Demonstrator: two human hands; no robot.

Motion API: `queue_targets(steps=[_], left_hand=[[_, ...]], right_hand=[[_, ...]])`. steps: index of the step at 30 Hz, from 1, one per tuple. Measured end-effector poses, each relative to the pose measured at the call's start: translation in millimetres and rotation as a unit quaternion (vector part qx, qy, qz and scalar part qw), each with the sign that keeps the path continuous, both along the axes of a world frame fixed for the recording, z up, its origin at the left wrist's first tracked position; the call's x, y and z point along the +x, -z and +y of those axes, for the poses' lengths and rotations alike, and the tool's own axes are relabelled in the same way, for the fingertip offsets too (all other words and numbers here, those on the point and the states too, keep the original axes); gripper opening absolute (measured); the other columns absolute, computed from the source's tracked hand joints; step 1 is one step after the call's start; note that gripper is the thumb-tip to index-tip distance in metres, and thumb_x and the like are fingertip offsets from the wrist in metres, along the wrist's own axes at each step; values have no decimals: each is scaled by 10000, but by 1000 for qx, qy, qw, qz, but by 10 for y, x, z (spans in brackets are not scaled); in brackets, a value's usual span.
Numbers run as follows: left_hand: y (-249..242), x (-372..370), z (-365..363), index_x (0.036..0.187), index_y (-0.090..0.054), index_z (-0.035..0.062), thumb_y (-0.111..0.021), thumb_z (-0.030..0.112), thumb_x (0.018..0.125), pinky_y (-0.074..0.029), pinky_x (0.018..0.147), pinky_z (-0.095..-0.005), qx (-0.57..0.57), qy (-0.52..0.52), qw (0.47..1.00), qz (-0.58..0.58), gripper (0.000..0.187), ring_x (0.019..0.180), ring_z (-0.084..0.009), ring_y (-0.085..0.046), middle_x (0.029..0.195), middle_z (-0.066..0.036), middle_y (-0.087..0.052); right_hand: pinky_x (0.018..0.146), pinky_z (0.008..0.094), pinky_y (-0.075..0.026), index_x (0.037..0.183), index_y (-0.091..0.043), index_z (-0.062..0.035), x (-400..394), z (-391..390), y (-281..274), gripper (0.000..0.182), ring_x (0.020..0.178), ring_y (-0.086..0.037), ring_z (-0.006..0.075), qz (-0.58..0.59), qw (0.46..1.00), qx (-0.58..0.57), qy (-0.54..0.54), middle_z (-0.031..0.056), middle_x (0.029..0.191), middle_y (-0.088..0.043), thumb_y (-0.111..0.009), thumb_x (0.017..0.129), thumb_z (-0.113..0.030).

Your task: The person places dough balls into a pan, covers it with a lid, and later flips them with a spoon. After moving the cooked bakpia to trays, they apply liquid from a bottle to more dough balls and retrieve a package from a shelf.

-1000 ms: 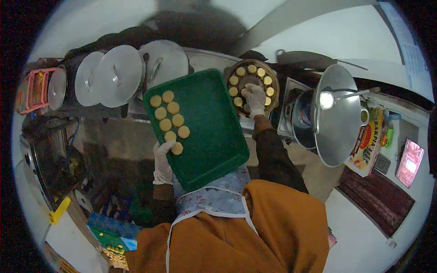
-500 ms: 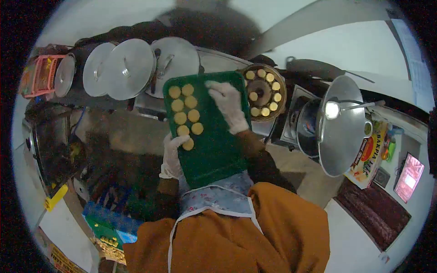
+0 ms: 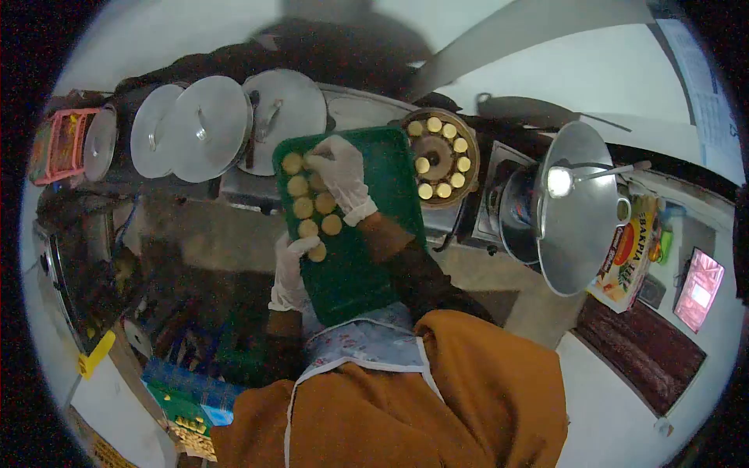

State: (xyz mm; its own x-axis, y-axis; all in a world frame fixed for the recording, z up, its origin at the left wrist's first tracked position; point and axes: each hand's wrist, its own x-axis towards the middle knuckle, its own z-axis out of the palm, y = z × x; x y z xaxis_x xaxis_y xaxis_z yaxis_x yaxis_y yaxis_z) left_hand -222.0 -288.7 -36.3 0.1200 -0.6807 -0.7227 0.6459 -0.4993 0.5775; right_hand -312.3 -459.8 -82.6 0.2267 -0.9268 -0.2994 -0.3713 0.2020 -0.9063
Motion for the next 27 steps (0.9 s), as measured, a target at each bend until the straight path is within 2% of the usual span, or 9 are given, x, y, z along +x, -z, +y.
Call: queue_targets(steps=[2,5,8,11,14,18,20,23,27], left_hand=[[7,-4,-16,1161,-609,-6,-654,141,809,-554,801,-320,-35,-1,999,3,384,930,-185,-666,1053,-74,-667],[29,9,17,992,-672,88,-712,200,771,-534,780,-323,-12,1,1000,-20,251,807,-177,-656,942,-35,-669],[1,-34,-44,1032,-665,83,-707,194,778,-538,790,-319,-14,6,999,-38,281,818,-175,-661,940,-34,-673],[-8,-68,-79,1049,-656,79,-702,186,790,-542,780,-316,20,-8,1000,8,283,832,-171,-666,942,-31,-676],[-102,-87,-119,1152,-623,-11,-656,105,822,-564,773,-316,-3,-26,999,36,351,886,-179,-673,1040,-73,-673],[82,-53,-63,1152,-620,-18,-644,107,829,-567,773,-314,-15,-15,999,28,347,893,-187,-678,1039,-76,-671],[96,-64,-68,1150,-618,-22,-641,115,831,-567,773,-314,-37,-14,998,39,348,893,-189,-678,1037,-75,-671],[27,-104,-62,1157,-614,-20,-637,125,828,-566,775,-319,19,-41,997,56,360,892,-190,-677,1037,-73,-669],[35,-102,-50,1166,-609,-13,-637,138,824,-571,783,-330,-67,-7,997,-37,375,895,-192,-679,1039,-73,-670]], right_hand=[[685,390,-549,932,-691,-28,4,-5,232,295,748,-688,270,4,998,-52,27,134,882,-701,-790,747,-237],[702,388,-556,960,-711,-38,-23,-36,257,329,744,-694,264,-4,999,32,0,116,895,-708,-796,743,-269],[720,379,-556,1001,-734,-49,-38,-10,601,366,770,-701,262,-29,998,48,19,118,905,-722,-801,729,-284],[739,376,-556,1021,-741,-37,-98,-12,556,410,793,-708,270,57,996,-69,0,141,911,-737,-803,722,-311],[736,343,-554,1027,-737,-8,-166,-82,265,403,809,-709,240,-47,998,35,2,132,915,-748,-812,728,-267],[715,286,-543,1062,-718,10,-318,-55,-53,291,837,-683,143,-246,956,132,88,46,950,-737,-755,839,-174],[734,289,-549,1106,-702,9,-415,-63,-148,300,843,-685,149,-284,938,169,103,60,998,-731,-721,879,-188],[781,295,-555,1168,-675,1,-556,-86,-95,322,896,-682,156,-371,893,226,119,69,1080,-710,-686,916,-198],[836,305,-556,1216,-653,-25,-737,-105,52,307,1008,-661,167,-468,832,272,121,66,1149,-683,-630,959,-190]])
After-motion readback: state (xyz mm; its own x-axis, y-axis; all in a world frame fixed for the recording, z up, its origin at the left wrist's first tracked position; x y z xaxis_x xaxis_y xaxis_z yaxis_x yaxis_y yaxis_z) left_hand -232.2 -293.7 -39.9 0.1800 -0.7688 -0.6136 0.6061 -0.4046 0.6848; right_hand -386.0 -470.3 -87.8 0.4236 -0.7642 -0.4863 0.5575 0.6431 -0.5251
